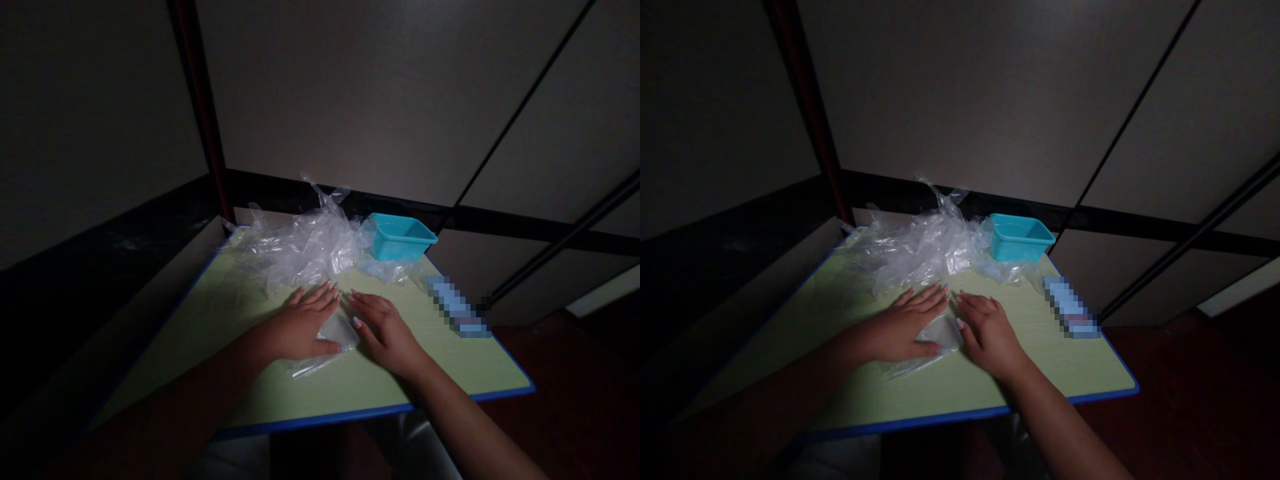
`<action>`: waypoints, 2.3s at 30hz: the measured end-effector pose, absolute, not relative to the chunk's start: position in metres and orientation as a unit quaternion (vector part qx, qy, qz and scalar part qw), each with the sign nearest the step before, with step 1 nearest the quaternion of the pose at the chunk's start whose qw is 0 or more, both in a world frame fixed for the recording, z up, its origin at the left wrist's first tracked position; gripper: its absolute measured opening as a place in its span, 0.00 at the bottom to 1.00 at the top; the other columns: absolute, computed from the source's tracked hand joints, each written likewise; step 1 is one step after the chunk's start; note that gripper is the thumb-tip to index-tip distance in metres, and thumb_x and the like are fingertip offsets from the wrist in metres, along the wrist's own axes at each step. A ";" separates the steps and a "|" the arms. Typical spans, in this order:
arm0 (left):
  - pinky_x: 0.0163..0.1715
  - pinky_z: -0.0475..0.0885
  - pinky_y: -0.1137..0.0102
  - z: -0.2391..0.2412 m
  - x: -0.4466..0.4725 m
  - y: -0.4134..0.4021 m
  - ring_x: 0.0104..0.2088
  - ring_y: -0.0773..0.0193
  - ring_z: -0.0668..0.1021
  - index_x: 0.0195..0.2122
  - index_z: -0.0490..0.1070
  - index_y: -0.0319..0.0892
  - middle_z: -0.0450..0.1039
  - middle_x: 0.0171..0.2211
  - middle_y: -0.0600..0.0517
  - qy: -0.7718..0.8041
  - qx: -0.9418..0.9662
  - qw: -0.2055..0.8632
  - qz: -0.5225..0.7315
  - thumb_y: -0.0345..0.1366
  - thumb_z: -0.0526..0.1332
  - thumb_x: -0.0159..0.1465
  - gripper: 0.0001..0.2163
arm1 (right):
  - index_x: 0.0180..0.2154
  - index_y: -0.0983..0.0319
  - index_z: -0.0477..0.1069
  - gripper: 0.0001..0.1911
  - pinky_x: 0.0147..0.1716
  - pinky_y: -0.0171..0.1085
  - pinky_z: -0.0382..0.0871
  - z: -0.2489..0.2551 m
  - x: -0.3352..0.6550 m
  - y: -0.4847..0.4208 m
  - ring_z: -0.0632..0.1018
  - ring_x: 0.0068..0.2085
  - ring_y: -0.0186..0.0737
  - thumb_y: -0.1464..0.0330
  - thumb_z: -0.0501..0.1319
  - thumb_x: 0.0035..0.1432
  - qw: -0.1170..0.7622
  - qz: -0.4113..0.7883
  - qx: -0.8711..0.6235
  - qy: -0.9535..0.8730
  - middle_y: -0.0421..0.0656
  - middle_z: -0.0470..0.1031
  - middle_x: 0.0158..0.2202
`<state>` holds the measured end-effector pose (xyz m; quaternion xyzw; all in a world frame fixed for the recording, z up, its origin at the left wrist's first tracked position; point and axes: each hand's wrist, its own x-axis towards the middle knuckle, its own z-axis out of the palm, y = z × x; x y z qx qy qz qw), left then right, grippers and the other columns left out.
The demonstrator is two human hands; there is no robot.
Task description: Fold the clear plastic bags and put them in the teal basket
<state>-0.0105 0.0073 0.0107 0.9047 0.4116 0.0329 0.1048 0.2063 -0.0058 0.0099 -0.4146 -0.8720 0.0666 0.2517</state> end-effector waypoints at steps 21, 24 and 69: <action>0.57 0.36 0.49 0.003 -0.002 0.004 0.63 0.52 0.37 0.63 0.34 0.40 0.29 0.64 0.43 0.427 0.899 0.095 0.009 0.61 0.47 0.56 0.42 | 0.63 0.62 0.37 0.34 0.55 0.61 0.29 0.000 0.199 -0.012 0.42 0.63 0.45 0.71 0.46 0.56 0.064 0.062 -0.473 -0.876 0.46 0.38 0.64; 0.57 0.37 0.49 0.005 -0.002 0.003 0.63 0.52 0.38 0.63 0.34 0.44 0.31 0.64 0.45 0.410 0.907 0.099 0.005 0.58 0.47 0.59 0.38 | 0.63 0.62 0.39 0.34 0.55 0.61 0.27 -0.001 0.200 -0.011 0.41 0.63 0.45 0.73 0.46 0.55 0.060 0.065 -0.473 -0.877 0.46 0.38 0.64; 0.59 0.49 0.60 0.016 -0.009 0.023 0.61 0.60 0.53 0.62 0.47 0.40 0.48 0.62 0.47 0.414 0.846 0.143 0.306 0.41 0.41 0.66 0.23 | 0.62 0.74 0.32 0.44 0.58 0.54 0.29 0.008 0.169 0.002 0.35 0.63 0.50 0.47 0.38 0.58 -0.002 0.070 -0.478 -0.876 0.55 0.31 0.63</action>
